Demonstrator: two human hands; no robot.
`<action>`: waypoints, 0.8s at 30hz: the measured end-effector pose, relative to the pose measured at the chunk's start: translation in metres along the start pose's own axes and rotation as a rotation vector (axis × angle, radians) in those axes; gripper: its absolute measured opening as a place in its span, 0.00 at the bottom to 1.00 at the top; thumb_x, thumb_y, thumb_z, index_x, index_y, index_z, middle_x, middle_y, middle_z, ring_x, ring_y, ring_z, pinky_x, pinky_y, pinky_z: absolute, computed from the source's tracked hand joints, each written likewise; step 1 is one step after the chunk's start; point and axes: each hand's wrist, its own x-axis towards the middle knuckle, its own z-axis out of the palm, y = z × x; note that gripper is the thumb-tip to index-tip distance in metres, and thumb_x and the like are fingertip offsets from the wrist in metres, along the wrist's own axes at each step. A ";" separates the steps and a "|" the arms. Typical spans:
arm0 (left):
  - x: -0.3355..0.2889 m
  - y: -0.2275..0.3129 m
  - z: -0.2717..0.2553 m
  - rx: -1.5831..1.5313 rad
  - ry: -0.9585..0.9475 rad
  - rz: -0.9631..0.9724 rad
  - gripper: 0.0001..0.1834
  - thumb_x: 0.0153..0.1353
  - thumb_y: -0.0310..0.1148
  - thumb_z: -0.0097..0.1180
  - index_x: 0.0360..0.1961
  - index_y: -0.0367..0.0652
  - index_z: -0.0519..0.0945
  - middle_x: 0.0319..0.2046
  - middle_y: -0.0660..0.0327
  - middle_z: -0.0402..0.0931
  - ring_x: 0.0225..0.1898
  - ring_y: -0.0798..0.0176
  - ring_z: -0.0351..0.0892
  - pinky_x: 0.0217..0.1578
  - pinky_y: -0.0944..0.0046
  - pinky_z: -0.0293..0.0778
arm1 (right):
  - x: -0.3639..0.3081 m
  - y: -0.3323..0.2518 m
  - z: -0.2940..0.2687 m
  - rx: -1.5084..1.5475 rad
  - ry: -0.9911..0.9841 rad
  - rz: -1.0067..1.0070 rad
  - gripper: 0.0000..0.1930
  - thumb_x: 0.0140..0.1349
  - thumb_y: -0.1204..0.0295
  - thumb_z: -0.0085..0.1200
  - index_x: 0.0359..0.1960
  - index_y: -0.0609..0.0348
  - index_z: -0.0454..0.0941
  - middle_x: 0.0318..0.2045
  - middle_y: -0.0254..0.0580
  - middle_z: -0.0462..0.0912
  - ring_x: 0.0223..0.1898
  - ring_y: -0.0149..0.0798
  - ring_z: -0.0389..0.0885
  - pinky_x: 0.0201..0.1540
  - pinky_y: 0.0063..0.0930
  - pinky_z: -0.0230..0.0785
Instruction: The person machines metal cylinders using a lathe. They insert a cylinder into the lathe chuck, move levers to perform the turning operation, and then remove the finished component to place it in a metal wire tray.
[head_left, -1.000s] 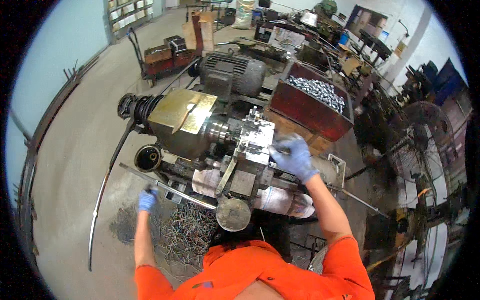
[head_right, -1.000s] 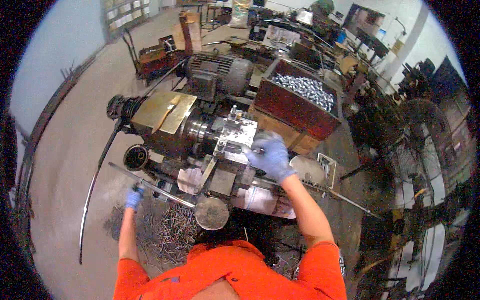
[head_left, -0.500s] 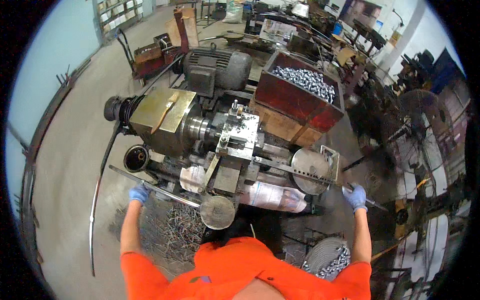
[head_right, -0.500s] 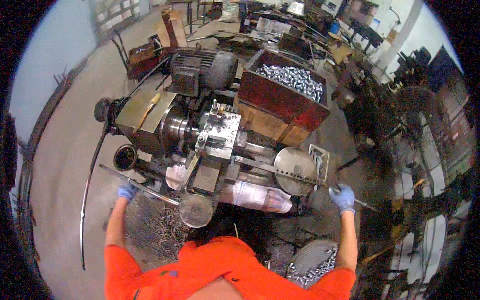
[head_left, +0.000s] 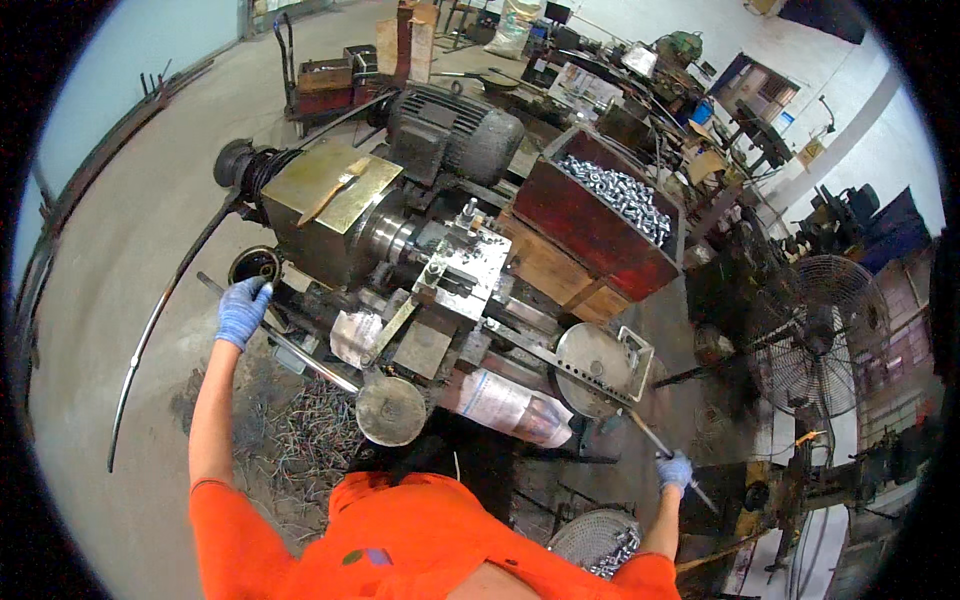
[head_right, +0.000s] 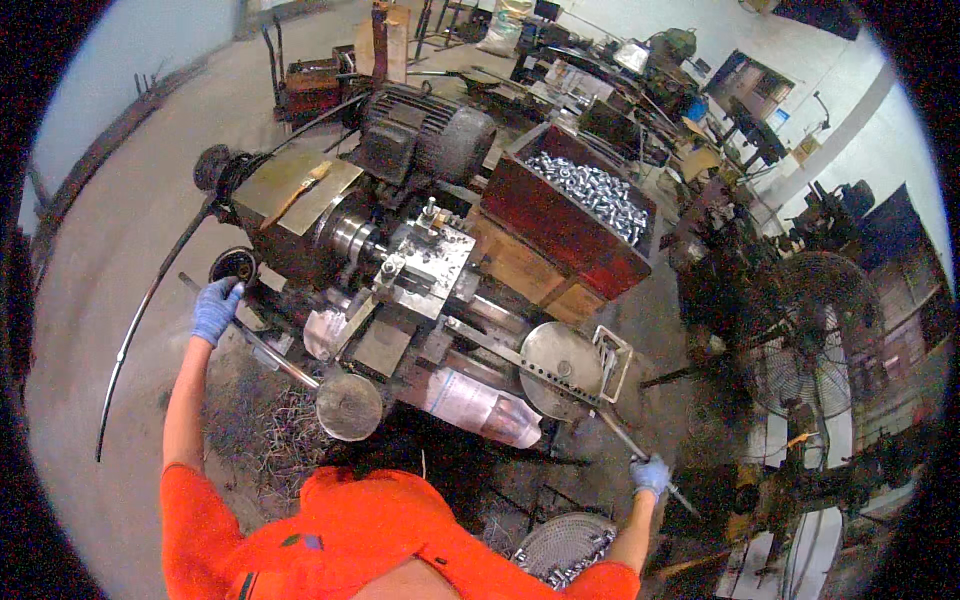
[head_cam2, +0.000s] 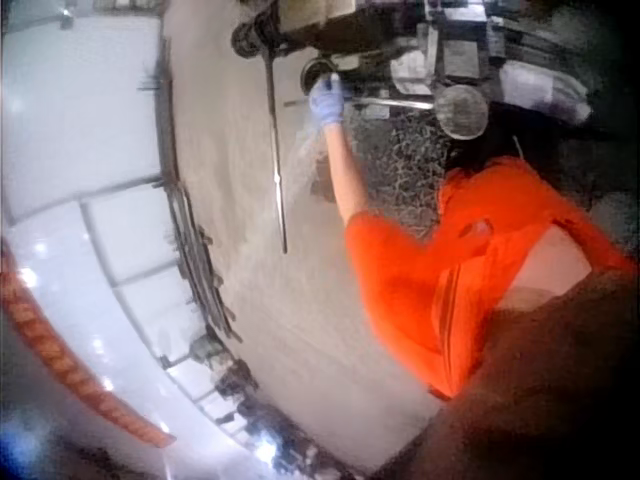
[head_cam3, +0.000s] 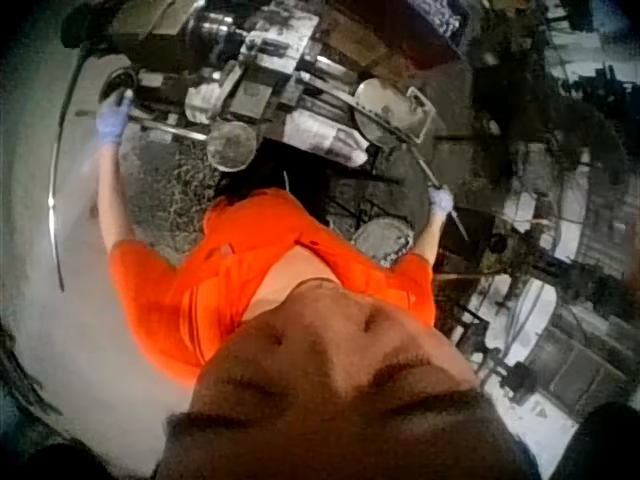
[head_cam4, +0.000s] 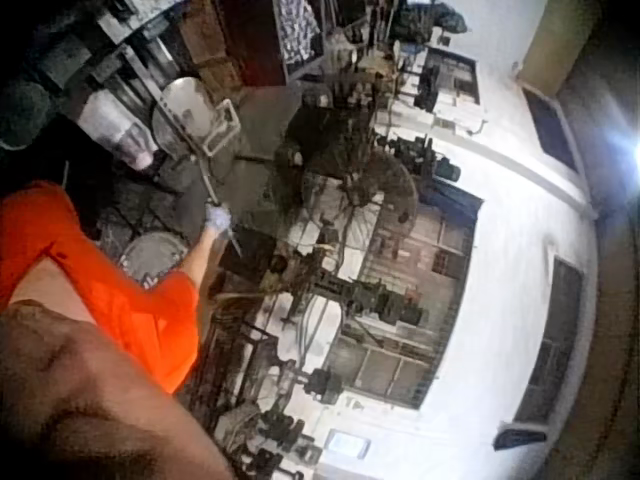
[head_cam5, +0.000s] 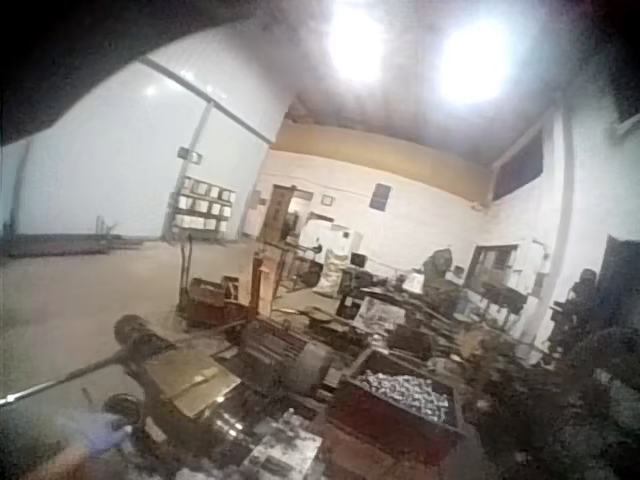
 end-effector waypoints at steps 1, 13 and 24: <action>0.006 -0.018 0.022 -0.031 -0.068 -0.024 0.17 0.56 0.44 0.54 0.36 0.41 0.81 0.29 0.50 0.79 0.31 0.51 0.79 0.35 0.58 0.73 | -0.011 0.000 0.000 0.040 -0.002 0.012 0.21 0.46 0.50 0.58 0.30 0.56 0.80 0.29 0.52 0.81 0.34 0.53 0.79 0.38 0.42 0.71; 0.014 0.021 0.029 0.313 -0.030 -0.168 0.15 0.52 0.47 0.55 0.33 0.49 0.82 0.30 0.53 0.79 0.35 0.50 0.77 0.37 0.53 0.72 | -0.173 0.132 0.023 0.005 -0.130 0.391 0.18 0.41 0.59 0.59 0.27 0.63 0.80 0.29 0.57 0.80 0.36 0.55 0.79 0.41 0.41 0.71; 0.014 0.019 0.029 0.281 0.023 -0.139 0.15 0.53 0.46 0.55 0.33 0.47 0.82 0.30 0.53 0.79 0.35 0.50 0.78 0.37 0.54 0.72 | -0.183 0.146 0.042 -0.095 -0.183 0.357 0.18 0.41 0.59 0.58 0.27 0.62 0.82 0.30 0.55 0.81 0.36 0.50 0.81 0.42 0.38 0.72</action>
